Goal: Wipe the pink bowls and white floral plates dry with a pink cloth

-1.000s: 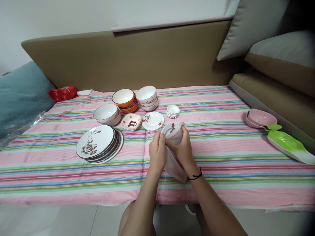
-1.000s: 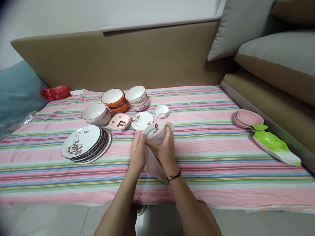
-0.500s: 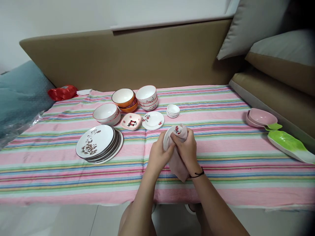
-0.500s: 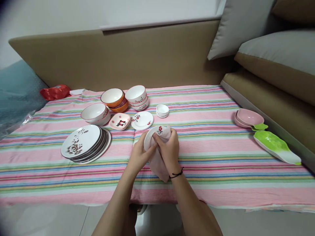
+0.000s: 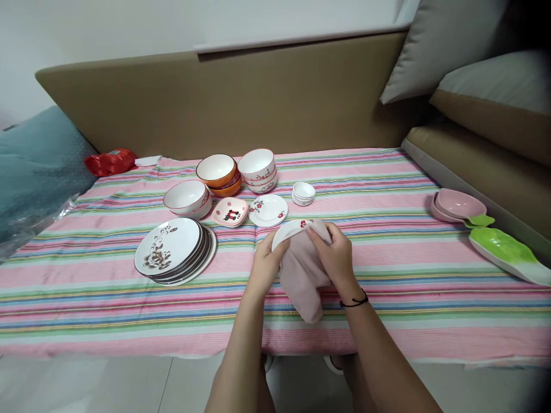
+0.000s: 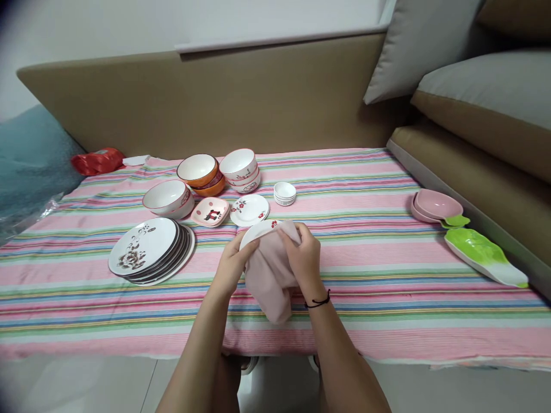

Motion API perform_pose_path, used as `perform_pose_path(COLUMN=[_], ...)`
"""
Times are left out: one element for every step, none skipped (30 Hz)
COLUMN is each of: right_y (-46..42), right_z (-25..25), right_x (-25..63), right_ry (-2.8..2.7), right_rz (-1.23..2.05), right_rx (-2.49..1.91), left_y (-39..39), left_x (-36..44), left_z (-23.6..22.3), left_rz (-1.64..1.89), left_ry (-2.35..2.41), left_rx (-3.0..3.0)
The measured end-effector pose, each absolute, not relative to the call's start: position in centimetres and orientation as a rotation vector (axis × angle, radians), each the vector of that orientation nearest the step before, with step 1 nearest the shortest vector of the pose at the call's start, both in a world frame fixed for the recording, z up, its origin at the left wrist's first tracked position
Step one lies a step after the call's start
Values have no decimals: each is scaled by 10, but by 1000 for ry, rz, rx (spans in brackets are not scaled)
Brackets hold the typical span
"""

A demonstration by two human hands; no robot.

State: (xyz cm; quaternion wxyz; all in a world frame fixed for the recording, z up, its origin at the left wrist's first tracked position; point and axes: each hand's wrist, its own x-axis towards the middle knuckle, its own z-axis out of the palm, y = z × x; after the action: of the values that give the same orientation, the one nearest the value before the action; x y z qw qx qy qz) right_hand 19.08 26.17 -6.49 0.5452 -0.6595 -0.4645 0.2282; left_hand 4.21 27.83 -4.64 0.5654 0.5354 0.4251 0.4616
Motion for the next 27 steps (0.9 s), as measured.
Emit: perform_pose_path(right_y=[262, 263, 263, 263, 263, 262, 261, 260, 259, 258, 257, 256, 256, 256, 257, 257, 257, 256, 256, 255, 254, 252, 251, 250, 249, 248, 247], right_z=[-66, -67, -68, -68, -68, -68, -67, -67, -66, -66, -67, -67, -68, -69, -70, -70, -70, -69, -68, -66, -64, -63, -61, -59, -58, -57, -56], right_x=[191, 191, 191, 190, 189, 187, 185, 182, 179, 176, 172, 169, 167, 165, 164, 164, 164, 165, 165, 166, 166, 166, 166, 165, 165, 164, 164], right_ry=[-1105, -1109, -1117, -1133, -1164, -1212, -1281, -1369, -1467, -1565, -1651, -1717, -1762, -1789, -1804, -1812, -1821, -1834, -1852, -1874, -1896, -1916, -1931, -1942, -1951, -1959, -1964], right_rz=[519, 478, 421, 355, 295, 247, 220, 216, 229, 248, 264, 274, 281, 285, 290, 301, 316, 333, 351, 369, 388, 402, 413, 423, 431, 437, 439], right_rx=[-1556, -1550, -1543, -1530, -1507, -1474, -1431, -1382, -1332, -1291, -1262, -1248, -1244, -1243, -1236, -1223, -1202, -1179, -1155, -1134, -1116, -1099, -1080, -1060, -1038, -1014, -992], left_y=[279, 280, 281, 282, 282, 283, 285, 286, 287, 287, 288, 288, 288, 288, 287, 287, 286, 285, 284, 283, 283, 283, 283, 284, 285, 286, 287], left_x=[43, 44, 44, 45, 45, 45, 45, 45, 44, 44, 43, 43, 44, 44, 45, 45, 46, 47, 47, 48, 48, 47, 47, 47, 47, 47, 47], left_z=[-47, -49, -50, -51, -53, -54, -54, -55, -55, -55, -55, -54, -53, -52, -51, -49, -48, -47, -46, -45, -45, -45, -46, -48, -50, -53, -55], left_rz=[1113, 1149, 1191, 1236, 1278, 1318, 1354, 1388, 1417, 1438, 1449, 1450, 1442, 1430, 1415, 1405, 1400, 1399, 1399, 1403, 1408, 1410, 1407, 1399, 1391, 1390, 1399], left_ry=[1020, 1045, 1075, 1108, 1140, 1167, 1187, 1200, 1203, 1197, 1185, 1171, 1157, 1149, 1149, 1155, 1162, 1169, 1178, 1188, 1201, 1216, 1235, 1259, 1286, 1314, 1336], left_rx=[1200, 1134, 1068, 1007, 959, 931, 927, 945, 973, 1004, 1033, 1061, 1093, 1127, 1161, 1189, 1206, 1211, 1207, 1192, 1172, 1147, 1110, 1064, 1009, 948, 882])
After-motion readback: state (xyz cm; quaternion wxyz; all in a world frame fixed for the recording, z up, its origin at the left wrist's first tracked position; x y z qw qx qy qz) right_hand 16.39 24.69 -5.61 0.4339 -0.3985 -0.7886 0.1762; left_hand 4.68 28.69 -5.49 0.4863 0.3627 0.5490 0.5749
